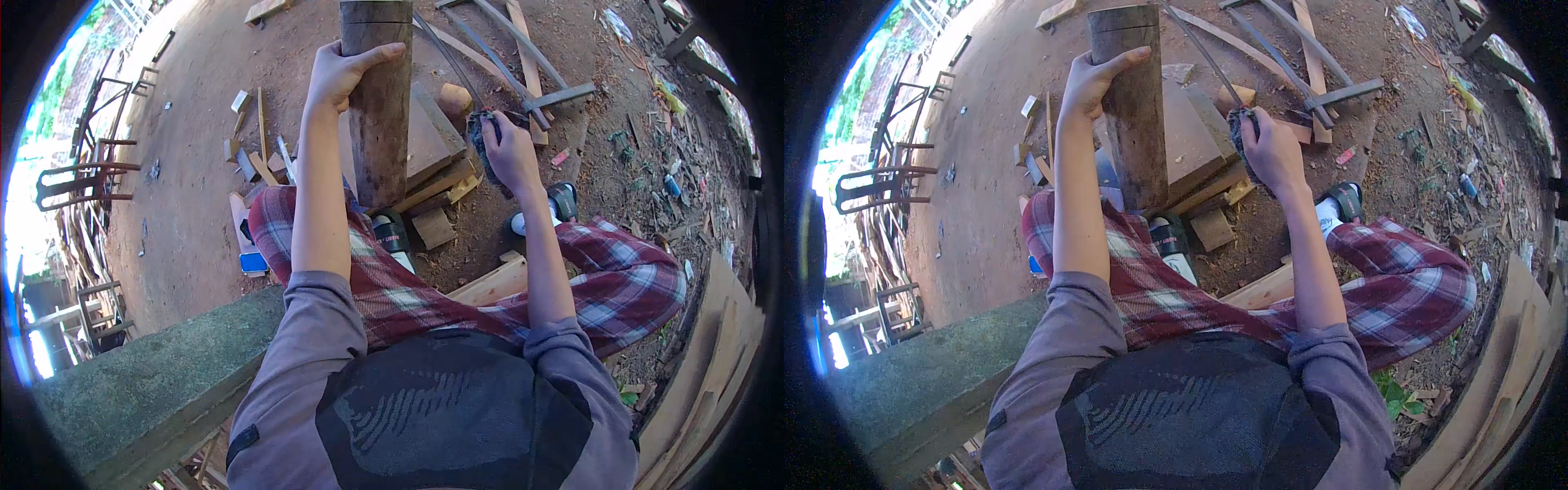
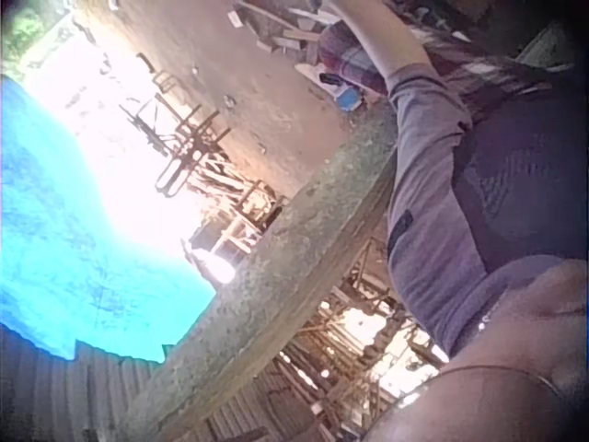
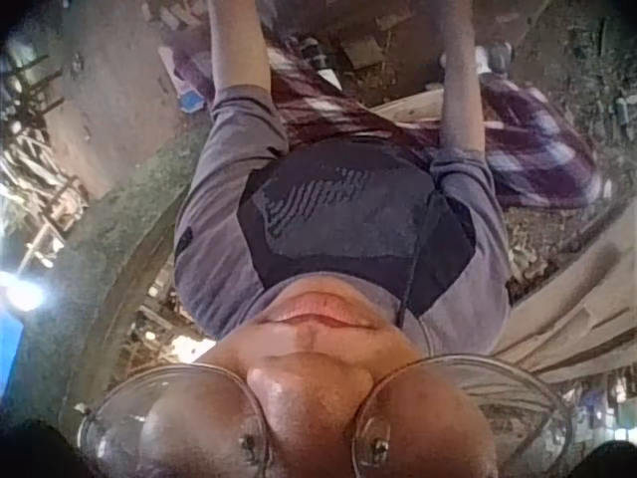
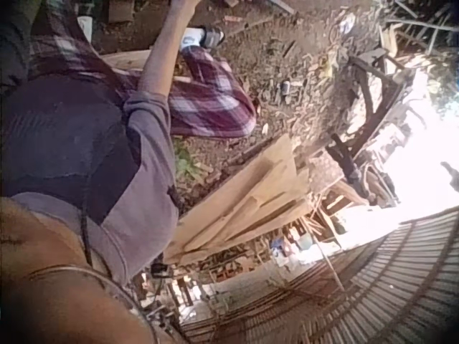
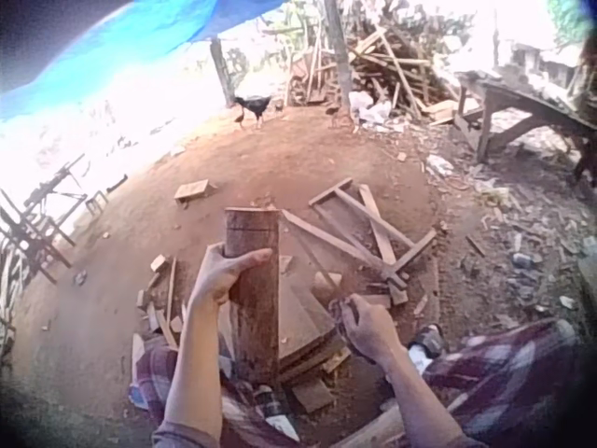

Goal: Sawing a cylindrical piece of wood into two segments using a handsaw.

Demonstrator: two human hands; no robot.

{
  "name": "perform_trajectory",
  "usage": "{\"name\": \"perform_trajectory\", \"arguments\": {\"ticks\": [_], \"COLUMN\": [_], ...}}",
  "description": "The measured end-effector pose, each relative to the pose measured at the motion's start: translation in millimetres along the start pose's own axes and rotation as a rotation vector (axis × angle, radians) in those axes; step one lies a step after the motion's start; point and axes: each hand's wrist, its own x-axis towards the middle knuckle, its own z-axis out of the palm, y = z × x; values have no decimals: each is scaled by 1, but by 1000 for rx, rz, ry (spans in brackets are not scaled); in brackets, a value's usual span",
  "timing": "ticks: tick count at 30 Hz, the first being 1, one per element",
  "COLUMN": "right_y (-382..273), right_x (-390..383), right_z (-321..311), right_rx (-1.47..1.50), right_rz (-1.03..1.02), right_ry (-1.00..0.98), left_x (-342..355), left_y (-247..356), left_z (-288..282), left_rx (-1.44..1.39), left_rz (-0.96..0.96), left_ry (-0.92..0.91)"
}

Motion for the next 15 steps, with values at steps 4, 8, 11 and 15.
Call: {"name": "perform_trajectory", "arguments": {"ticks": [4,8,11,15], "right_y": [6,16,21,40], "right_x": [2,3,3,4], "right_z": [-4,-3,-3,2], "right_rx": [-7,-34,-68,-107], "right_rz": [-19,1,49,151], "right_ry": [6,9,-13,-89], "left_x": [10,19,43,80], "left_y": [-15,-30,-50,-87], "left_z": [4,9,7,22], "left_rx": [-3,97,326,557], "left_rz": [-44,-97,-152,-116], "left_ry": [-41,-61,-236,-501]}}
